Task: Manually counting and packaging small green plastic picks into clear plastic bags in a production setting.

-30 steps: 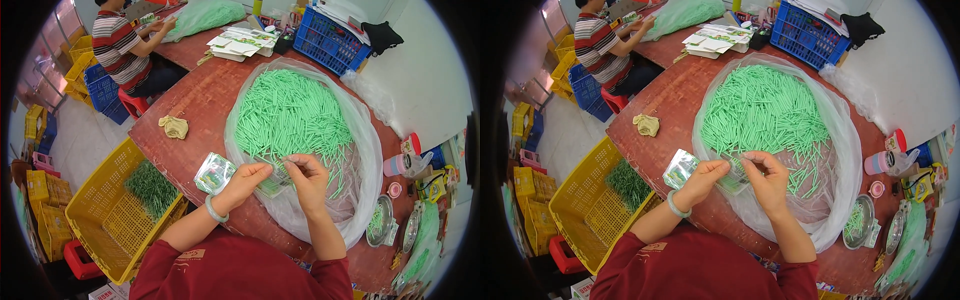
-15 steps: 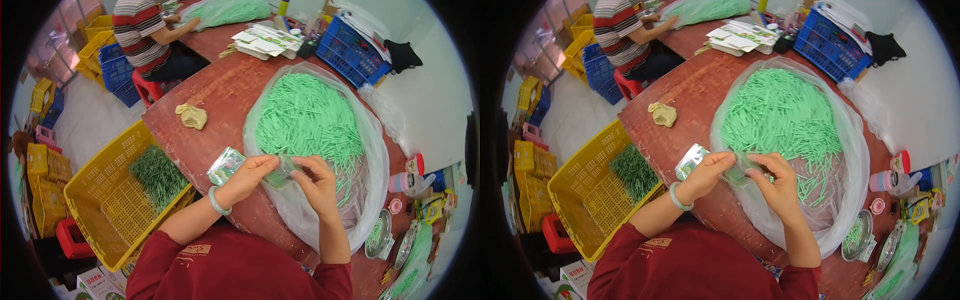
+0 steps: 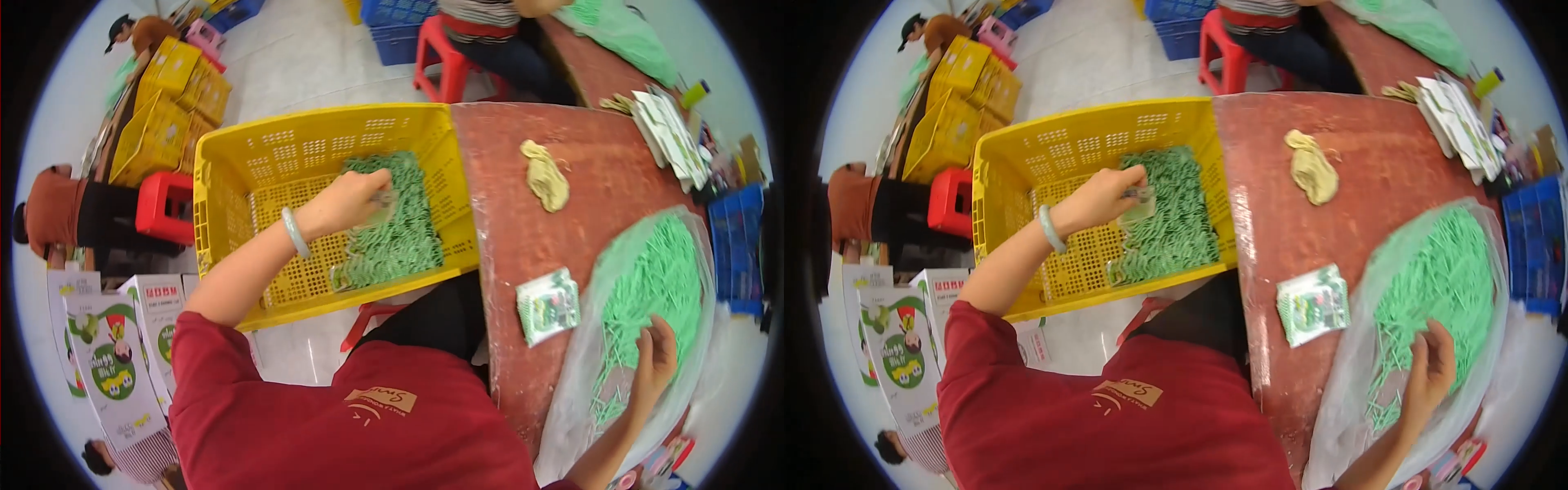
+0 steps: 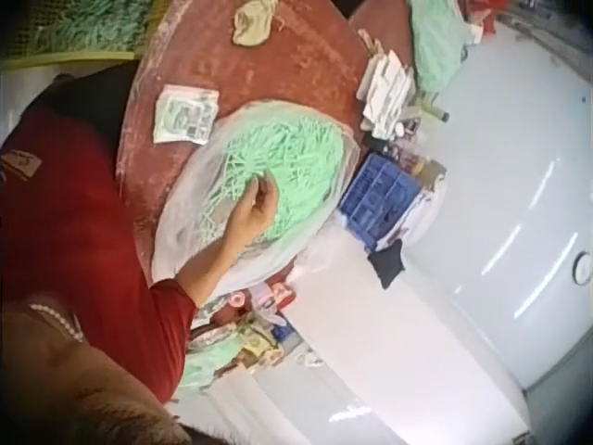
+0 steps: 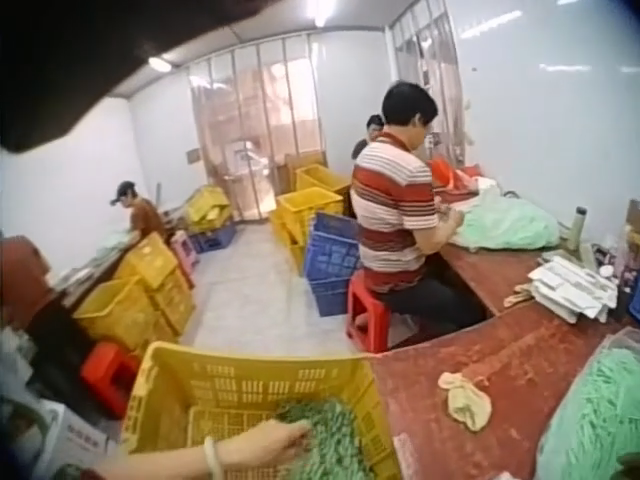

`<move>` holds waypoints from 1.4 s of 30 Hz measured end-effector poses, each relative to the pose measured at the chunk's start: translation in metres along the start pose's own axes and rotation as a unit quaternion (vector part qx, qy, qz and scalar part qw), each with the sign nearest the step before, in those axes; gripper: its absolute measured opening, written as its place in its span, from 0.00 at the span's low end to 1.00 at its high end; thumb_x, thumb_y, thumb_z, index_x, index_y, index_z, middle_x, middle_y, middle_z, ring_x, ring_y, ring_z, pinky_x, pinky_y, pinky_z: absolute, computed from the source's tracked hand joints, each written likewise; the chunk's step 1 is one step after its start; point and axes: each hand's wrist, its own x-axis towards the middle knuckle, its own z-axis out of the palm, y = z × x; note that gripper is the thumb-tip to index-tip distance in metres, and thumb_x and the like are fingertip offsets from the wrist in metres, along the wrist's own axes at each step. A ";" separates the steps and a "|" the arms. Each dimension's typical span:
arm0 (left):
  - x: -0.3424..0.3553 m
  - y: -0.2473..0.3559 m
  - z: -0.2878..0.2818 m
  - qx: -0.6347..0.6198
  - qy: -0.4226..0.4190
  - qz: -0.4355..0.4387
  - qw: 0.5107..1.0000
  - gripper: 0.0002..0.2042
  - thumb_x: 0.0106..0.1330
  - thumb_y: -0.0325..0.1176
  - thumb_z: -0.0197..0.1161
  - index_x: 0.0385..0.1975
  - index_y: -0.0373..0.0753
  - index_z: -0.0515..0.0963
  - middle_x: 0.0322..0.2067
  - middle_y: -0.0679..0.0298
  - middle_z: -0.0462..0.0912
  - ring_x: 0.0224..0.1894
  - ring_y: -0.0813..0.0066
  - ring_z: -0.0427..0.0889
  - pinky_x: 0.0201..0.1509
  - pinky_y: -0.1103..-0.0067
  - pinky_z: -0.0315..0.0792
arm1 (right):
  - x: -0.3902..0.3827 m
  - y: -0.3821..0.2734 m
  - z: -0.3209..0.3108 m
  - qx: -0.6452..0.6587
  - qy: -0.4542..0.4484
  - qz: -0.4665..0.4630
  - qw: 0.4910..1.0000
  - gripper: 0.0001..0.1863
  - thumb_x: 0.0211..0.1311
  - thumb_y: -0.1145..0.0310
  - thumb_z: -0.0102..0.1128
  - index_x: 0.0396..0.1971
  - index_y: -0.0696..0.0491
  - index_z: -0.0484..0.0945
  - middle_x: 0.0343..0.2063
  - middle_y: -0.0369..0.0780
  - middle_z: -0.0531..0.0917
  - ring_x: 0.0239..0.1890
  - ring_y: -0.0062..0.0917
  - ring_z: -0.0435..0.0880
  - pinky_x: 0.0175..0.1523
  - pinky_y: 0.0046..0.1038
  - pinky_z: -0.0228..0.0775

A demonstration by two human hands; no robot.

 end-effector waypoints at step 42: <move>-0.112 -0.235 0.200 -0.285 -0.386 -0.452 0.752 0.51 0.60 0.73 0.41 0.72 0.40 0.36 0.62 0.43 0.64 0.52 0.51 0.74 0.54 0.62 0.69 | -0.110 0.047 -0.090 -0.261 0.146 0.105 0.948 0.09 0.54 0.79 0.63 0.37 0.60 0.80 0.28 0.41 0.81 0.28 0.24 0.79 0.35 0.24 0.70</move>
